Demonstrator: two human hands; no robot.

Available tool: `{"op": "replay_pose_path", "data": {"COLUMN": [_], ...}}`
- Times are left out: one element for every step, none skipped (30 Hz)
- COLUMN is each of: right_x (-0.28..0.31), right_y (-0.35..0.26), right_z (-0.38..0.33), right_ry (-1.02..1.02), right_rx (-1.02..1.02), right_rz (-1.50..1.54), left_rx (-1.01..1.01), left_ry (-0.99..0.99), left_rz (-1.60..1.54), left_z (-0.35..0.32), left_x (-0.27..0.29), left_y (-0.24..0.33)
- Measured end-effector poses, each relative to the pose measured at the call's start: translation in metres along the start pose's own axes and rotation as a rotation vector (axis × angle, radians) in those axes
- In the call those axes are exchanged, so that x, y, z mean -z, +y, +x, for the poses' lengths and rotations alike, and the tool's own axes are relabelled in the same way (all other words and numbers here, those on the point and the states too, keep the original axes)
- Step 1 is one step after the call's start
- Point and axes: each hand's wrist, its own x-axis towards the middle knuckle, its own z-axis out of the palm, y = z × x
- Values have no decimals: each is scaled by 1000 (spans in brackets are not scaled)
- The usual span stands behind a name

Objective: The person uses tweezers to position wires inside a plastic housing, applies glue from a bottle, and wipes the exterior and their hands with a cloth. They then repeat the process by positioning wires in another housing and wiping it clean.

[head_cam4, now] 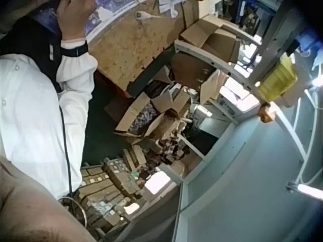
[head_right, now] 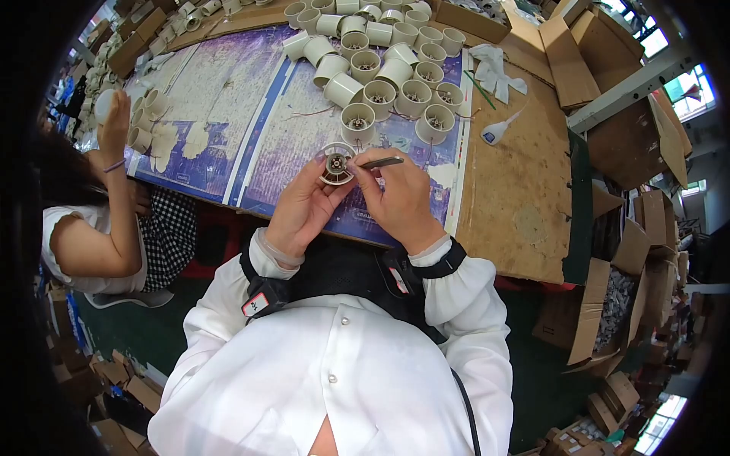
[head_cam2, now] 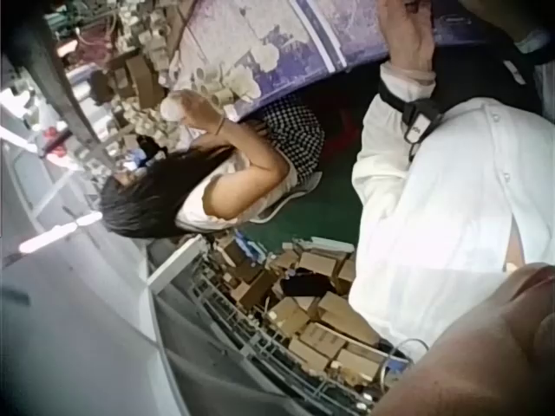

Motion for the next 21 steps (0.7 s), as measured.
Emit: {"op": "replay_pose_path", "data": {"right_x": [0, 0, 0, 0, 1, 2, 1, 1, 3, 10, 21, 35, 48, 63, 84, 101, 115, 126, 135, 143, 150], "right_y": [-1, 0, 1, 2, 3, 3, 2, 2, 2, 2, 0, -2, -4, -4, -2, 0, 9, 24, 35, 41, 45], "right_z": [0, -1, -2, -3, -3, -3, -3, -3, -2, 0, 3, 7, 7, 6, 2, -1, -12, -30, -44, -55, -65], "right_ry": [-3, -3, -9, -14, -18, -13, -5, 5, 16, 23, 95, 167, 244, 249, 44, -166, -163, -284, -407, -404, -413], "right_rx": [-3, -4, 13, 31, 48, 48, 27, 5, -16, -17, -108, -197, -287, -289, -258, -216, -216, -198, -178, -181, -225], "right_rz": [0, 0, -16, -33, -52, -58, -38, -20, -3, -17, 58, 132, 209, 203, -189, -572, -579, -784, -988, -996, -1016], "left_rx": [0, 1, 3, 5, 3, 1, 1, 7, 2, -3, -7, 3, -7, -23, -40, -42, -37, -35, -33, -29, -27], "left_ry": [2, 3, 4, 2, 0, -6, -14, -24, -15, -8, 0, -12, 1, 20, 39, 37, 44, 51, 59, 51, 50], "left_rz": [1, 3, 4, 4, 6, 9, 11, 11, 6, 1, -10, -16, -26, -33, -41, -39, -49, -59, -70, -72, -82], "left_z": [0, 0, 0, -1, 0, 1, 3, 4, 4, 3, 4, 5, 7, 7, 7, 6, 6, 4, 3, 3, 2], "left_x": [0, 0, 0, 1, 1, 2, 1, 1, 3, 5, 6, 8, 11, 16, 19, 22, 24, 24, 25, 25, 26], "left_y": [0, 0, -1, -2, -3, -3, -4, -3, -2, 0, 1, 2, 3, 9, 13, 17, 17, 17, 17, 15, 15]}}
